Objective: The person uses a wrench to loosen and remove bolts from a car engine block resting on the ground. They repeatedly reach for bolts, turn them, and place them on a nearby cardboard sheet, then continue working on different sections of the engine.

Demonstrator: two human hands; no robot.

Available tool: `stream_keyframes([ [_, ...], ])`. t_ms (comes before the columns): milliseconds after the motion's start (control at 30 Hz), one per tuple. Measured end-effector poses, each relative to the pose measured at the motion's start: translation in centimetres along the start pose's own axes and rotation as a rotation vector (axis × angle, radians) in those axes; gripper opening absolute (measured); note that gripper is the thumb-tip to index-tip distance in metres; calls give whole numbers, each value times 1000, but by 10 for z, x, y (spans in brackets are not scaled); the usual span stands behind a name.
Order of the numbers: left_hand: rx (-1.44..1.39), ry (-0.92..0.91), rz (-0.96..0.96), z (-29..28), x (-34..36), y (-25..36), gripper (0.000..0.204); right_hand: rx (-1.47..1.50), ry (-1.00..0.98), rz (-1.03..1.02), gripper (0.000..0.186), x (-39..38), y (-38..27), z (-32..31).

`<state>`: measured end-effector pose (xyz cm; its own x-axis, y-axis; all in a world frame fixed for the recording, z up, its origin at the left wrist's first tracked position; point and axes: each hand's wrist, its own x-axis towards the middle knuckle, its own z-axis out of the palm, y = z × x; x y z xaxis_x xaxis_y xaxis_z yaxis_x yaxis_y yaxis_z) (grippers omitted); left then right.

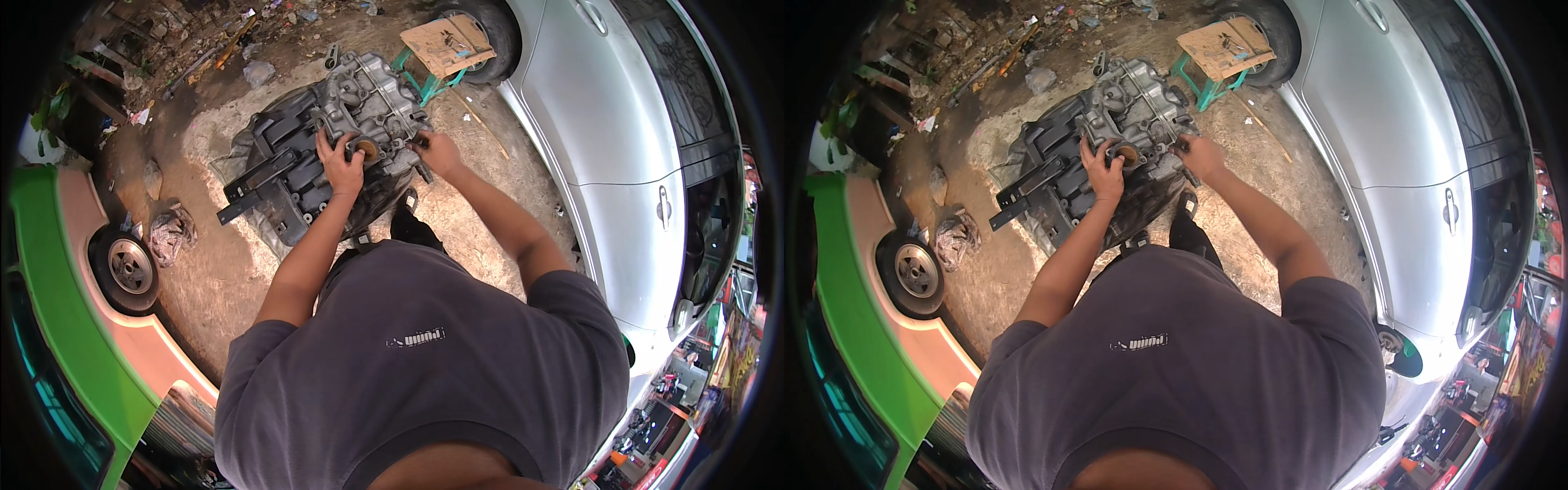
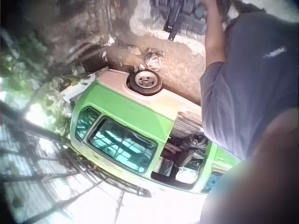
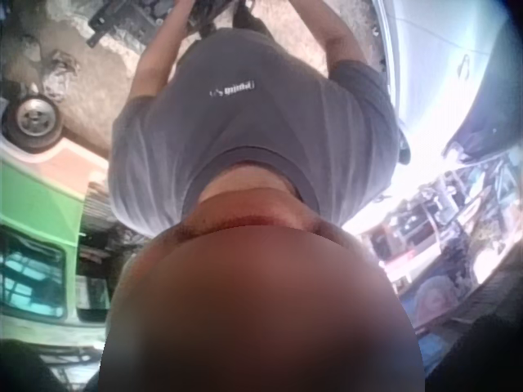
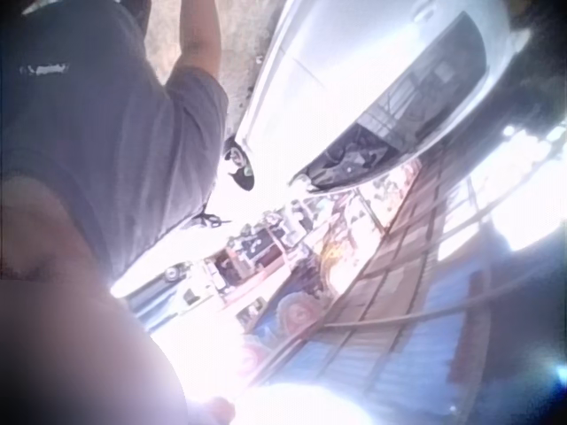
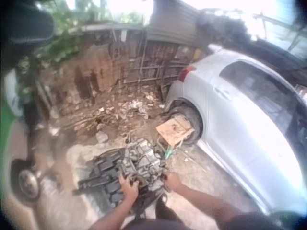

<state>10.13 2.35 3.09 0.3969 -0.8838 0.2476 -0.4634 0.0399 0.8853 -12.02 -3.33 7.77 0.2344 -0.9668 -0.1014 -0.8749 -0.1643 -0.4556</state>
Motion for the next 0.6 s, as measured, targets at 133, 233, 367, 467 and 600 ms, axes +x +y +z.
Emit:
stream_keyframes([
  [133,18,-9,16,-1,0,-1,41,254,249,109,32,-29,-4,43],
  [233,12,-15,15,-1,0,-3,42,406,340,115,29,-38,-7,61],
  [367,-10,-21,4,0,0,-4,44,456,458,99,22,-48,-8,79],
  [467,-28,-12,3,-1,0,-4,41,443,309,115,27,-59,2,70],
  [600,-34,-12,20,-2,1,-3,38,262,129,142,27,-53,13,30],
])
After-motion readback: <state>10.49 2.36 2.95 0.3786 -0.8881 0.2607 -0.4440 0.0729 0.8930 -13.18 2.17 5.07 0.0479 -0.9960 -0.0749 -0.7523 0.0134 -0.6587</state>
